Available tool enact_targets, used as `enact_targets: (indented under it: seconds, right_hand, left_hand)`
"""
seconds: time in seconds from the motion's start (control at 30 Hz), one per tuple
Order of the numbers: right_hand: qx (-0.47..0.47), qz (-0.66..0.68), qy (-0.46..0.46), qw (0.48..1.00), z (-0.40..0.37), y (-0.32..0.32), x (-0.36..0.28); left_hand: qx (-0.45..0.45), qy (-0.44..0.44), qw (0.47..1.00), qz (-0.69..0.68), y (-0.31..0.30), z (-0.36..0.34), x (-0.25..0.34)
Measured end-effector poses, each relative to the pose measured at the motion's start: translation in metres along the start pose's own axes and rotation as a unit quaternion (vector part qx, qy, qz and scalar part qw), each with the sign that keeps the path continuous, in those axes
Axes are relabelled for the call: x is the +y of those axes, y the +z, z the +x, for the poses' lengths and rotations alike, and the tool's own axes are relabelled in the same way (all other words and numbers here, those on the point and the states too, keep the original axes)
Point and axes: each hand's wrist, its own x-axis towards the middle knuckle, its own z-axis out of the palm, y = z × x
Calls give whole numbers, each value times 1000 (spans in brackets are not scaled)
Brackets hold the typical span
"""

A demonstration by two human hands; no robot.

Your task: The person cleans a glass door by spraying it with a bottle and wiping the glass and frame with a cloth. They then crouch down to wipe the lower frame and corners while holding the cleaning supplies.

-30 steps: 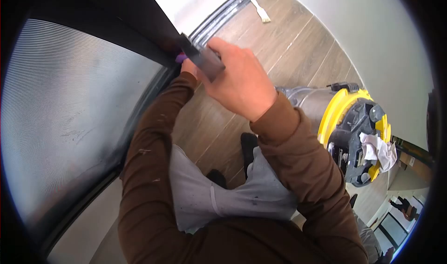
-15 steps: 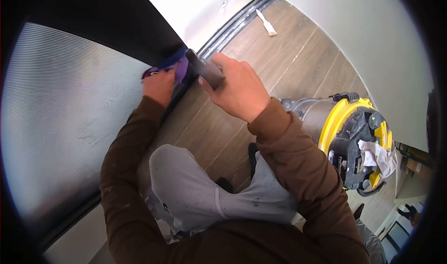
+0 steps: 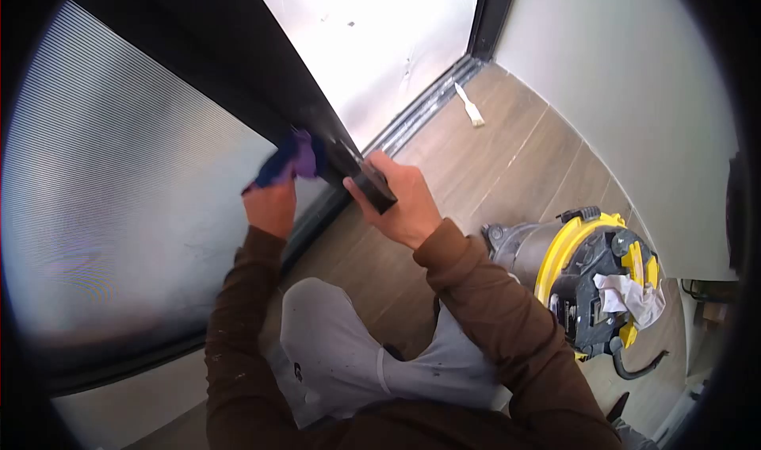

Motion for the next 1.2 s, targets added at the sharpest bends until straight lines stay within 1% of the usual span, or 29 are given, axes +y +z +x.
enact_targets:
  seconds: [0.03, 0.1, 0.13, 0.23, 0.3, 0.37, 0.4, 0.43, 0.47, 0.5, 0.57, 0.63, 0.7, 0.73, 0.77, 0.8, 0.87, 0.97, 1.03, 1.07, 1.1, 1.17, 1.2]
  right_hand:
    - [4, 16, -2, 1000, 0, 0, -3]
    - [13, 45, -14, 999, 1, -1, -10]
    - [27, 53, -43, 997, 2, 0, -10]
    - [-11, 69, -66, 995, 6, -3, -20]
    - [-12, 86, -79, 993, 6, 3, -20]
    - [-3, 87, -91, 992, 13, 12, -21]
    - [9, 82, -94, 992, 14, 15, -22]
    - [21, 75, -93, 993, 13, 18, -19]
    - [60, 85, -83, 991, 15, 25, -15]
    - [71, 96, -54, 991, 15, 23, -15]
    - [101, 122, -8, 987, 25, 19, -18]
    - [128, 115, -1, 985, 28, 12, -17]
    - [146, 94, -16, 985, 33, 8, -8]
    - [163, 92, -17, 982, 34, 6, -6]
    - [176, 88, -18, 980, 36, 3, -3]
    - [187, 92, -19, 978, 38, 1, 3]
    - [209, 100, -11, 973, 38, 0, 11]
    - [188, 88, 5, 978, 34, -11, 5]
    - [172, 80, 10, 982, 32, -14, 5]
    - [170, 86, 11, 982, 32, -13, 6]
    - [167, 93, 13, 981, 32, -12, 8]
    - [177, 82, -8, 981, 33, -11, 9]
    - [175, 83, -11, 981, 33, -12, 6]
  left_hand:
    - [22, 34, 998, -40, 0, -5, -3]
    - [22, -1, 998, -57, -22, 0, -4]
    - [26, -21, 997, -64, -29, 11, -6]
    - [183, 9, 983, 3, -97, 84, -12]
    - [230, -4, 961, 155, -149, 132, -27]
    - [310, -10, 913, 265, -213, 190, -46]
    - [329, -61, 898, 285, -242, 213, -56]
    - [369, -96, 894, 237, -269, 235, -67]
    - [436, -30, 891, 124, -291, 249, -79]
    - [468, -16, 850, 242, -305, 256, -89]
    - [432, 9, 893, 126, -299, 254, -90]
    - [411, 46, 895, 166, -262, 243, -62]
    - [410, 122, 901, 68, -231, 240, -26]
    - [345, 142, 927, 26, -215, 237, -8]
    - [258, 172, 950, 28, -192, 233, 0]
    - [151, 167, 970, 92, -168, 219, 7]
    - [81, 192, 972, 106, -125, 178, 9]
    - [-57, 233, 961, 139, -98, 121, 17]
    - [-64, 294, 942, 147, -77, 95, -1]
    - [-70, 321, 932, 153, -83, 92, -3]
    - [-50, 314, 937, 144, -88, 95, -10]
    - [-14, 301, 945, 130, -129, 128, -24]
    - [54, 275, 948, 154, -155, 147, -34]
